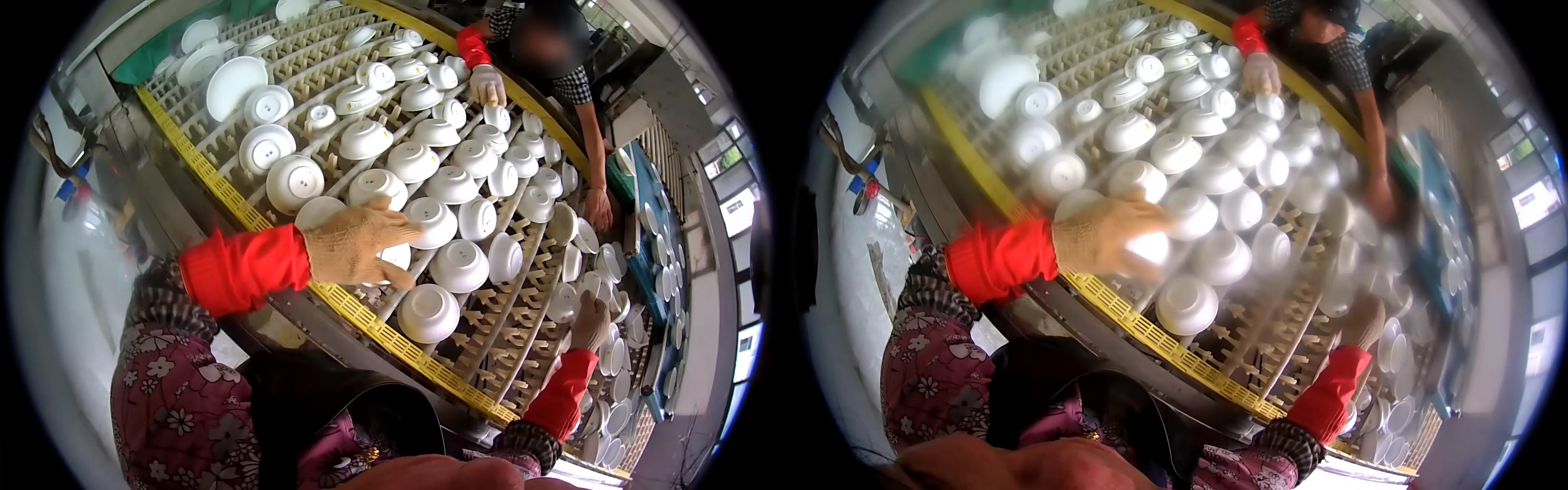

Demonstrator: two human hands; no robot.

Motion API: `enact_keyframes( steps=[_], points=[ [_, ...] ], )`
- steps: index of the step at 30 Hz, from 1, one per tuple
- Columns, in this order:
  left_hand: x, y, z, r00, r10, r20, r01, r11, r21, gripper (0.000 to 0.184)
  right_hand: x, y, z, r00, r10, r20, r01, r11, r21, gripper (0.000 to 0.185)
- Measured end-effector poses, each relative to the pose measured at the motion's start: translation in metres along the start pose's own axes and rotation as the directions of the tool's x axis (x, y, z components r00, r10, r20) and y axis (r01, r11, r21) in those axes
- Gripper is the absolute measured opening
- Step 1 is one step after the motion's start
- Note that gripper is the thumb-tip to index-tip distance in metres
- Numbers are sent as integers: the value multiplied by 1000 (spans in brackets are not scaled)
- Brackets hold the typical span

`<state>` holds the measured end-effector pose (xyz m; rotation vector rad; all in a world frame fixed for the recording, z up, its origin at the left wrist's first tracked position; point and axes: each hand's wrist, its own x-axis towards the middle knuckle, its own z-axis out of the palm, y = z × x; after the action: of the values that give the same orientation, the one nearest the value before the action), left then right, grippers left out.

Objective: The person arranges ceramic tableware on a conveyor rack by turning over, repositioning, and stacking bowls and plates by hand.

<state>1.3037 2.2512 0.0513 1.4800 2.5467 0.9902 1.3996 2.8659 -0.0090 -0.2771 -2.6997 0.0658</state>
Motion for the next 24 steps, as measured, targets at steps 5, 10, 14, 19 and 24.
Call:
enact_keyframes(
  steps=[5,10,14,19,24],
  points=[
    [16,51,35,970,-210,123,231,639,-734,67,-65,-175,-37,986,57,-157,69,715,696,14],
    [5,59,77,973,-228,-23,93,482,-871,55,-64,-366,-106,850,-527,6,470,763,443,19],
    [8,49,29,746,-538,392,528,119,-841,54,-69,-403,-99,765,-629,136,555,752,355,30],
    [28,-18,83,837,-547,25,436,639,-634,44,-83,-348,-62,973,-168,-159,230,651,723,47],
    [29,42,43,752,-659,-2,542,620,-567,52,-85,-330,-41,956,137,259,-286,238,928,55]
  ],
)
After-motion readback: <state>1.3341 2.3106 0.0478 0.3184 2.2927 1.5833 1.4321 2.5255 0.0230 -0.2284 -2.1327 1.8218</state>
